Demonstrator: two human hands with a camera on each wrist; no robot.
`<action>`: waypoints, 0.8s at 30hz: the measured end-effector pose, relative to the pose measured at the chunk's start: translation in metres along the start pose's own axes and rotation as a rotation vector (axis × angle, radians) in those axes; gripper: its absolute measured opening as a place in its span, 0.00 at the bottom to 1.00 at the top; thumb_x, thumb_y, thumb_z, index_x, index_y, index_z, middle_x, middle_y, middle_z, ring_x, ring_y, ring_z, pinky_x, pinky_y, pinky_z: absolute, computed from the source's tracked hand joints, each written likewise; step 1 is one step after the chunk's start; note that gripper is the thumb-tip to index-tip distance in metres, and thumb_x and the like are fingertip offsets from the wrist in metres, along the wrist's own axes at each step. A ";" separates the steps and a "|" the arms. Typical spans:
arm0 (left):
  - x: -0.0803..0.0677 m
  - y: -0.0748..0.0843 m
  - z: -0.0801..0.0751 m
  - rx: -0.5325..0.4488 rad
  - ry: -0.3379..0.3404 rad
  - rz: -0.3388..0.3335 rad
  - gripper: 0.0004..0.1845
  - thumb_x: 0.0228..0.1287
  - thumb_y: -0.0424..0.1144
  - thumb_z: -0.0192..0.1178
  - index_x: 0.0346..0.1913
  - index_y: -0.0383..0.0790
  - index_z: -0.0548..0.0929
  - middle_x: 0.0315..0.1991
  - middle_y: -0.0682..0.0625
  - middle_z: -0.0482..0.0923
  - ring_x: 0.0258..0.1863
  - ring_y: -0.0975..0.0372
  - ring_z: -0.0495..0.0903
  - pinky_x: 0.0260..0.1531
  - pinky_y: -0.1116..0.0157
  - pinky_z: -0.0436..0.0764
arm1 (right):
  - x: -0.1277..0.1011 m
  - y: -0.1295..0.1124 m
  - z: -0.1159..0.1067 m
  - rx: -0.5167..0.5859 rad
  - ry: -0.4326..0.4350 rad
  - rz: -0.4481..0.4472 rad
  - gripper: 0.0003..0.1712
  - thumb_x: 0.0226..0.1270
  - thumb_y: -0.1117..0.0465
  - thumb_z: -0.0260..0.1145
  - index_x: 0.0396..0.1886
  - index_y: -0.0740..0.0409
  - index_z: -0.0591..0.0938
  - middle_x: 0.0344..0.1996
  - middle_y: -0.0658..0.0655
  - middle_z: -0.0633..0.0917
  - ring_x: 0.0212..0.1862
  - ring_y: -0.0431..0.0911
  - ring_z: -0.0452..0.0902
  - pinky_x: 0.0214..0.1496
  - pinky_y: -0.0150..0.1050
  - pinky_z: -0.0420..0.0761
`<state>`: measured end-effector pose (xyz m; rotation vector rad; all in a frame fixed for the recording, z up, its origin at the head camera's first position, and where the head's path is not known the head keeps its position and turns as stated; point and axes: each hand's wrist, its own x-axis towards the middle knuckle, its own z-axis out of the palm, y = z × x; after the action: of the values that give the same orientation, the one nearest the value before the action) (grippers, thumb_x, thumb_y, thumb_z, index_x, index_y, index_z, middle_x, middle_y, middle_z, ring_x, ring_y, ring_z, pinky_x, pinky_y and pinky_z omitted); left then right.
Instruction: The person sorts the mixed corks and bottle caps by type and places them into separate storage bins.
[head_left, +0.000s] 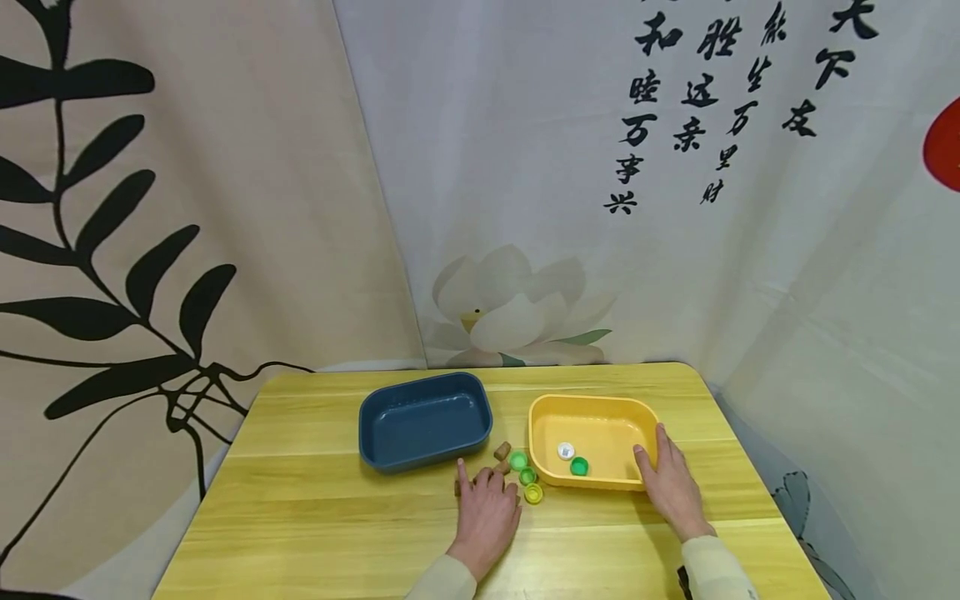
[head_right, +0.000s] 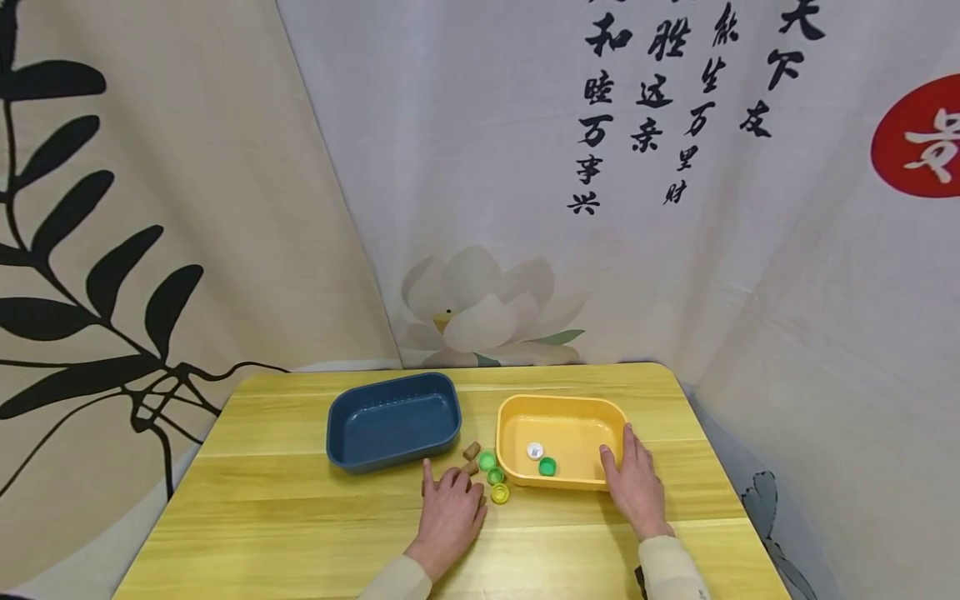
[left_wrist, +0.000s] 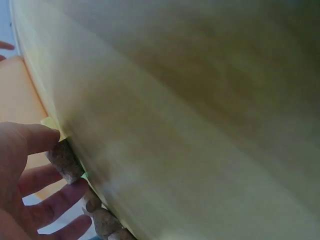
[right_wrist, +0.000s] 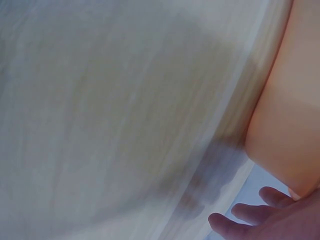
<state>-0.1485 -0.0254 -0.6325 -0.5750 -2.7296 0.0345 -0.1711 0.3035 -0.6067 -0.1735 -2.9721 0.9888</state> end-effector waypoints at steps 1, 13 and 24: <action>0.000 0.000 0.000 0.004 0.007 0.003 0.13 0.57 0.56 0.74 0.37 0.52 0.91 0.40 0.51 0.84 0.53 0.52 0.80 0.64 0.28 0.63 | 0.000 0.000 0.000 0.000 0.000 0.000 0.49 0.84 0.35 0.39 0.84 0.65 0.39 0.78 0.77 0.51 0.77 0.73 0.48 0.70 0.73 0.59; -0.009 -0.010 -0.009 -0.068 0.102 0.002 0.08 0.59 0.49 0.75 0.40 0.53 0.91 0.44 0.54 0.85 0.59 0.53 0.80 0.66 0.29 0.63 | -0.001 -0.002 0.000 -0.005 0.005 -0.014 0.49 0.84 0.36 0.39 0.84 0.66 0.39 0.78 0.77 0.51 0.77 0.72 0.47 0.72 0.71 0.57; -0.016 -0.038 -0.033 -0.146 0.203 -0.081 0.15 0.56 0.45 0.77 0.48 0.53 0.90 0.49 0.55 0.85 0.65 0.52 0.78 0.66 0.28 0.61 | 0.000 -0.002 0.001 -0.002 0.009 -0.019 0.49 0.84 0.36 0.39 0.83 0.67 0.40 0.78 0.78 0.51 0.77 0.73 0.47 0.72 0.71 0.57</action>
<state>-0.1382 -0.0684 -0.6034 -0.4775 -2.5677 -0.2321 -0.1708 0.3014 -0.6066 -0.1494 -2.9614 0.9800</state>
